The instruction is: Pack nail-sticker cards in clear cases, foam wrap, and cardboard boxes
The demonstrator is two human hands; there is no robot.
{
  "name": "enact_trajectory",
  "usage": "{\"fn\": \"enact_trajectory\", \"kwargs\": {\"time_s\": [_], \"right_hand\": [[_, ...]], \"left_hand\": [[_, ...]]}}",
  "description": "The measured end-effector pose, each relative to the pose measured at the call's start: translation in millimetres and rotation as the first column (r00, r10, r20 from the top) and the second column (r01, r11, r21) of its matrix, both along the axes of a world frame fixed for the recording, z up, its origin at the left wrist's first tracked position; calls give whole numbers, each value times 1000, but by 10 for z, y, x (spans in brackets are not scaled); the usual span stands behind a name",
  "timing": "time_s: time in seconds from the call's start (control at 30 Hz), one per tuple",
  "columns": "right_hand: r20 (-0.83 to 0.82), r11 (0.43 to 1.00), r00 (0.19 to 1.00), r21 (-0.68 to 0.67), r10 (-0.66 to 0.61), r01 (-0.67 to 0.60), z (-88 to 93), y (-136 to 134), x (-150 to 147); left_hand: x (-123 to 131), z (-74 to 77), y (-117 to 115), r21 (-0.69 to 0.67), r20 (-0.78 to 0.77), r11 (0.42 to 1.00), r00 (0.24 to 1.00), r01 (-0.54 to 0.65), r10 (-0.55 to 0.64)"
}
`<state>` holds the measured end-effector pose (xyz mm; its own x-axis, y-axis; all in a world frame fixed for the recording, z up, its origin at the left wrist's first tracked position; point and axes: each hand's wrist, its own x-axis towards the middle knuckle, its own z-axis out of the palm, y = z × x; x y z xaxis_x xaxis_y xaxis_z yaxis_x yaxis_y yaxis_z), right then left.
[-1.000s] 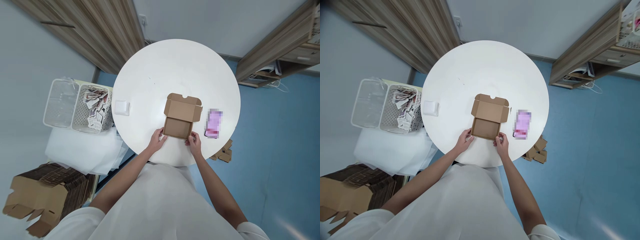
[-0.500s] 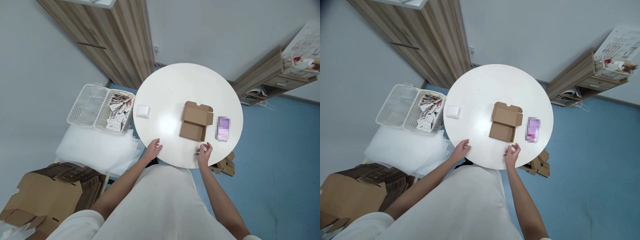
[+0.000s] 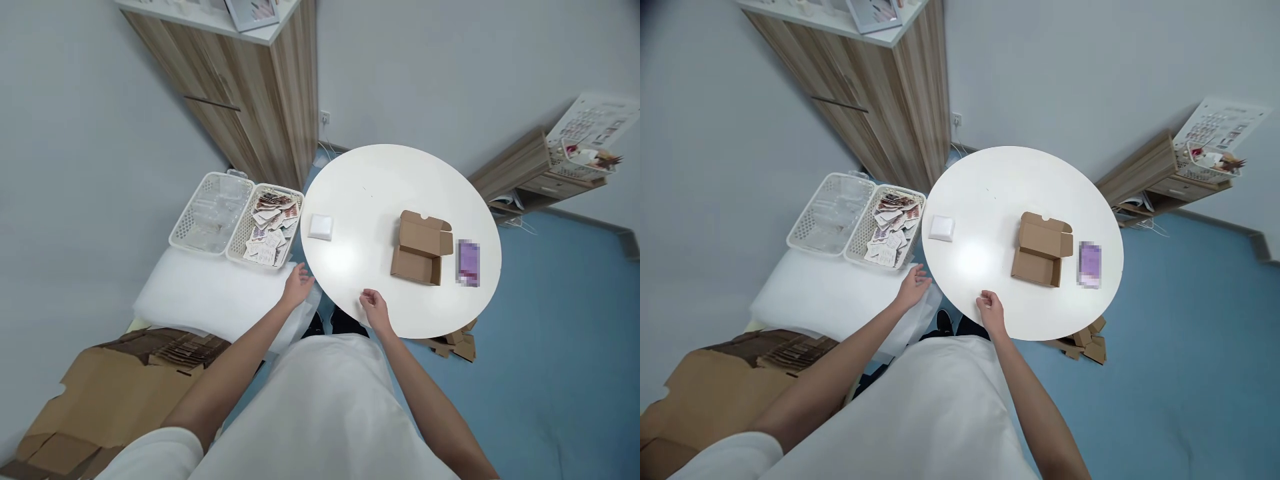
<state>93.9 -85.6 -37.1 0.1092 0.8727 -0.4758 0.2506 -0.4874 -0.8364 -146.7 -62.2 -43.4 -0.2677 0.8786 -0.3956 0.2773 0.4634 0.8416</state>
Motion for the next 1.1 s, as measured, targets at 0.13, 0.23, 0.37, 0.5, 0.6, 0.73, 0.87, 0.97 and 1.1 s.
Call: {"fn": "enact_trajectory", "kwargs": {"time_s": [0.13, 0.23, 0.37, 0.5, 0.6, 0.73, 0.87, 0.97, 1.1], "right_hand": [[-72, 996, 995, -36, 73, -76, 113, 327, -225], [-131, 996, 989, -38, 72, -77, 116, 637, -444], [-197, 998, 980, -37, 39, -47, 23, 1046, -749], [-246, 997, 968, -44, 55, -68, -74, 1355, -982], [-258, 995, 963, -31, 81, -92, -108, 1486, -1087], [-252, 993, 961, 13, 116, -116, -122, 1586, -1158], [-187, 990, 972, 33, 142, -139, -170, 1688, -1212], [-130, 991, 982, 25, 137, -135, -215, 1763, -1253], [-152, 988, 977, -10, 148, -151, -203, 1777, -1233]], "left_hand": [[-72, -22, 288, 21, 48, 999, 998, -47, 46], [-113, -45, 452, 32, 66, 999, 997, -29, 26], [-185, -64, 700, 6, 58, 1000, 998, -20, 19], [-201, -75, 1006, -34, -11, 998, 998, -56, 56], [-153, -83, 1192, -47, -83, 997, 995, -55, 51], [-82, -83, 1332, -50, -222, 997, 974, -60, 47], [-81, -103, 1393, -46, -238, 998, 971, -35, 23], [-89, -137, 1386, -43, -180, 997, 982, -71, 62], [-35, -118, 1243, -54, -73, 987, 987, -150, 146]]}}
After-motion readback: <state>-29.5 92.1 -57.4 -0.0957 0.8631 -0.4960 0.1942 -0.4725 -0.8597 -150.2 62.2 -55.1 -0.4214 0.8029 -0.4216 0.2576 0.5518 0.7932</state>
